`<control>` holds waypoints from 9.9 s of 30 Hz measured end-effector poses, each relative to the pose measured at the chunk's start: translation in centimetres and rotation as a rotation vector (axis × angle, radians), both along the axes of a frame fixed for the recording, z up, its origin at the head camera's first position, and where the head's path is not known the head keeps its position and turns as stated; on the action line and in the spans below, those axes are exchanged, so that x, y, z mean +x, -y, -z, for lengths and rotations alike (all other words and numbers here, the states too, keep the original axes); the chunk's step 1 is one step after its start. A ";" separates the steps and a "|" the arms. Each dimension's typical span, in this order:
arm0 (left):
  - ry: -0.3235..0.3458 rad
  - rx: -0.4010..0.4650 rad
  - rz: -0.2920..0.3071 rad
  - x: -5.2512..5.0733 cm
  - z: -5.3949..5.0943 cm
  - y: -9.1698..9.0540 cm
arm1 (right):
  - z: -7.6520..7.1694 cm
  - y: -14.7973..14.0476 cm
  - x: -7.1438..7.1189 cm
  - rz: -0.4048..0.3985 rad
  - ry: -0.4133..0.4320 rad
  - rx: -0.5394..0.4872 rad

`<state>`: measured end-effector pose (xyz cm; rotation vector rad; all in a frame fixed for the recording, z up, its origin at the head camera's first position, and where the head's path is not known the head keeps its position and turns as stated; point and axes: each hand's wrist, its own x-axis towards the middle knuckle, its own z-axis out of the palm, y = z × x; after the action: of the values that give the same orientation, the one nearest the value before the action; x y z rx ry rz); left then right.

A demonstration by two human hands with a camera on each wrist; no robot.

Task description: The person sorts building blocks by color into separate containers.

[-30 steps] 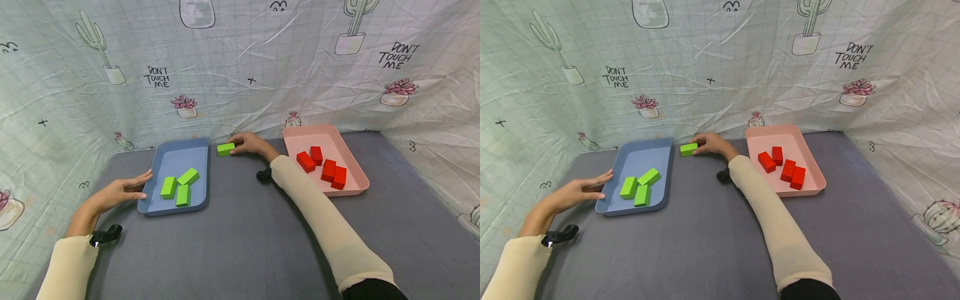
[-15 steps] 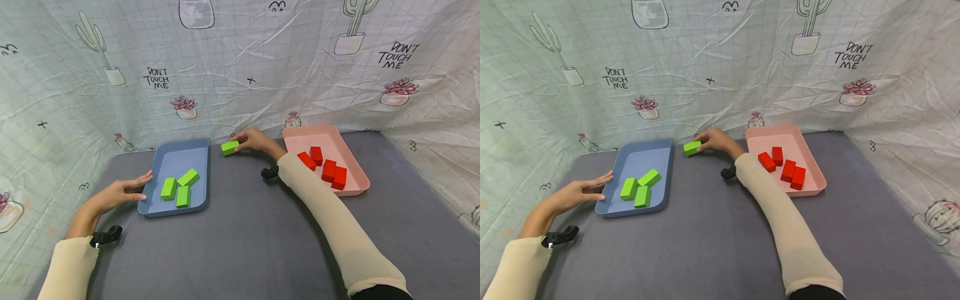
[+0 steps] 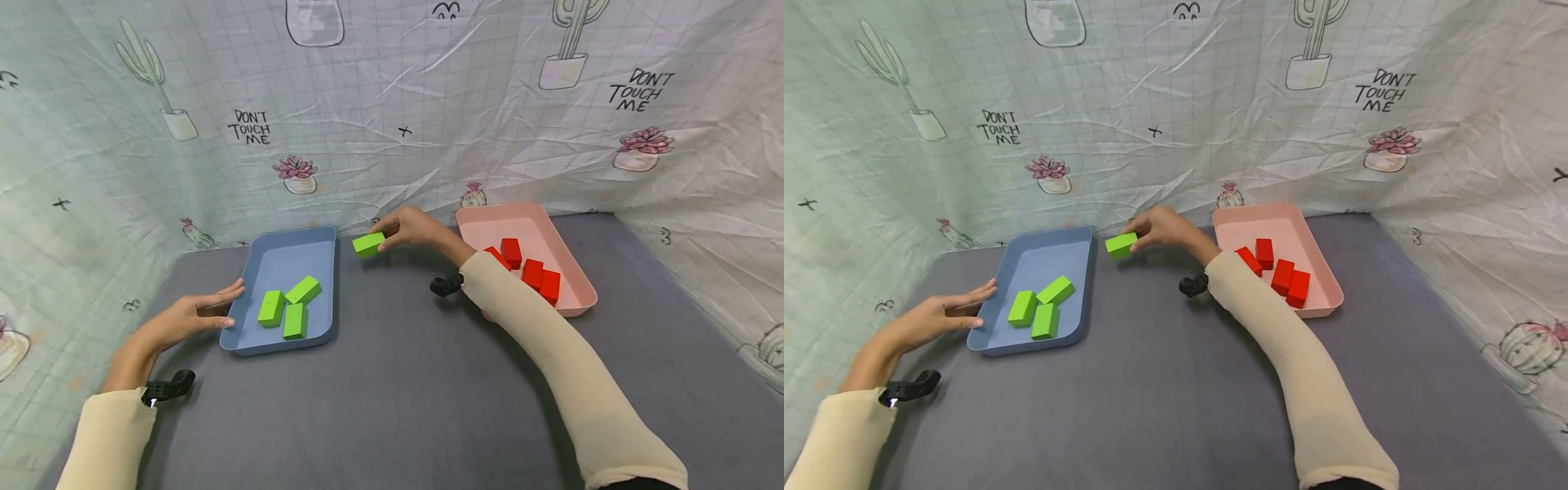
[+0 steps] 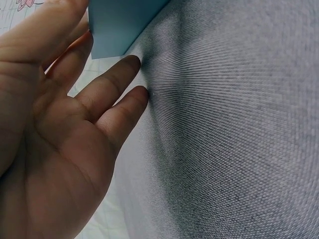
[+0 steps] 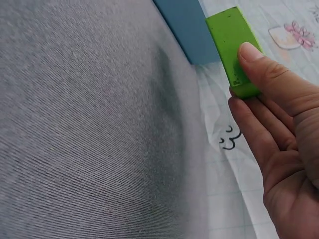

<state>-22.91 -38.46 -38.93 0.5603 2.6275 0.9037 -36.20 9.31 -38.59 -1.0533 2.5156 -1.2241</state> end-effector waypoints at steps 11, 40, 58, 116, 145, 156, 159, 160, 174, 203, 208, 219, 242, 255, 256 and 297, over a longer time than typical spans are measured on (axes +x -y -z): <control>0.005 -0.015 0.003 -0.2 -0.4 0.1 | -0.2 0.8 1.0 -0.043 -0.043 -0.014; -0.025 -0.009 0.010 0.4 0.2 0.1 | 0.3 1.3 4.3 -0.050 -0.047 -0.041; -0.009 -0.008 0.009 0.0 0.0 0.1 | 0.6 1.1 5.8 -0.067 -0.077 -0.031; -0.013 0.038 0.061 0.1 0.3 0.1 | -1.3 4.9 7.9 -0.163 -0.078 -0.017; -0.028 0.040 0.066 0.2 0.5 0.1 | -1.1 6.6 8.0 -0.227 -0.073 -0.014; -0.034 0.041 0.066 0.2 0.8 0.1 | -0.8 7.6 7.6 -0.254 -0.083 0.015; -0.048 0.049 0.071 0.2 0.8 0.2 | -0.8 7.9 7.5 -0.273 -0.118 0.043; -0.050 0.052 0.071 0.2 0.9 0.2 | -0.9 8.1 7.5 -0.281 -0.127 0.051; -0.029 0.023 0.044 0.1 0.7 0.2 | -1.9 10.0 6.2 -0.414 -0.089 0.177; -0.021 0.025 0.033 0.1 0.7 0.0 | -1.4 14.2 0.9 -0.486 0.068 0.189; 0.001 -0.015 0.009 0.0 0.5 0.1 | -1.3 14.8 0.4 -0.455 0.011 0.195; -0.026 0.031 0.036 0.1 0.7 0.1 | -1.8 14.9 0.8 -0.537 0.029 0.183; -0.019 0.043 0.033 0.1 0.7 0.2 | -2.2 13.4 0.5 -0.489 0.020 0.237; -0.011 0.022 0.015 0.1 0.5 0.1 | -1.5 15.3 0.3 -0.512 -0.068 0.295; -0.014 0.017 0.013 0.2 0.5 0.1 | -1.5 15.4 0.3 -0.514 -0.063 0.293; 0.000 0.036 0.037 0.0 0.4 0.1 | -0.8 15.0 0.5 -0.477 0.143 0.183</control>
<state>-22.90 -38.55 -39.28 0.6149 2.5966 0.9414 -35.71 -5.73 -37.79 -1.3562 2.0540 -0.8801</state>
